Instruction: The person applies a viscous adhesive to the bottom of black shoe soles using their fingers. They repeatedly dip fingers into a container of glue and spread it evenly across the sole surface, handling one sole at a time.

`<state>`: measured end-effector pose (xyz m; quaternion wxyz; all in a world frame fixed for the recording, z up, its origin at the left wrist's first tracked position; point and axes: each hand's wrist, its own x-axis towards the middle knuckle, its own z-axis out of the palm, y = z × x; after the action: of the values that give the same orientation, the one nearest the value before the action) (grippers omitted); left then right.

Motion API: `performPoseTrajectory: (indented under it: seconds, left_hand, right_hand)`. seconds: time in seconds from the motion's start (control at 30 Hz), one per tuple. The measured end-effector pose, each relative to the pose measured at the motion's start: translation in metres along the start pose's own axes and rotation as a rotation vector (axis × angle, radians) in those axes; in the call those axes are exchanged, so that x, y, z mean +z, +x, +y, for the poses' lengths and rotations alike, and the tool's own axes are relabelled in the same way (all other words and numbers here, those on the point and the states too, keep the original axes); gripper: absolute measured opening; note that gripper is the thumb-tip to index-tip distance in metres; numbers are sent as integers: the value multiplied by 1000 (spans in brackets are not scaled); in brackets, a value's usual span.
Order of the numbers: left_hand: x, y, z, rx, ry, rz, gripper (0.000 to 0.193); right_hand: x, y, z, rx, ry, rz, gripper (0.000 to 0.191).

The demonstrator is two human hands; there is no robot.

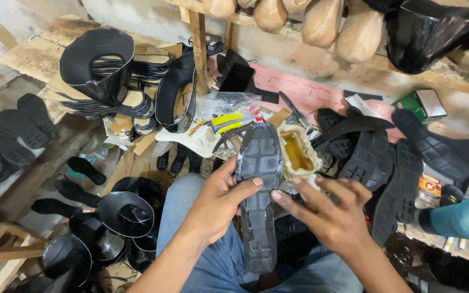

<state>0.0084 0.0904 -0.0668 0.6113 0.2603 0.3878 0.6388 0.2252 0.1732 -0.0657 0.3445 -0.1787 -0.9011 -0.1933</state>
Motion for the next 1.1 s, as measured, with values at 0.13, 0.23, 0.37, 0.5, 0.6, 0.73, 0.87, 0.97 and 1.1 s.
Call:
performPoseTrajectory:
  seconds: [0.13,0.23,0.37,0.5,0.6,0.73,0.87,0.97,1.1]
  left_hand:
    - [-10,3,-2,48,84,-9,41]
    - [-18,9,-7,-61,26,146,47]
    - [-23,9,-21,-110,170,205,53]
    - [-24,3,-32,-189,208,172,66]
    - [-30,0,-30,-209,216,137,69]
    - [-36,4,-23,-146,210,100,74]
    - [-30,14,-25,-154,135,5,82]
    - [-22,19,-29,-140,153,-90,88]
    - [-18,20,-29,-135,111,-126,90]
  right_hand:
    - [3,-13,3,-182,63,-96,55]
    - [21,-14,10,9,10,-204,55]
    - [61,-3,32,388,126,-423,52]
    - [94,7,47,438,177,-726,55]
    - [98,6,51,439,139,-640,53]
    - [78,0,51,599,65,-539,43]
    - [44,3,42,628,671,-397,37]
    - [22,8,23,423,717,-395,49]
    - [7,17,10,272,252,-512,84]
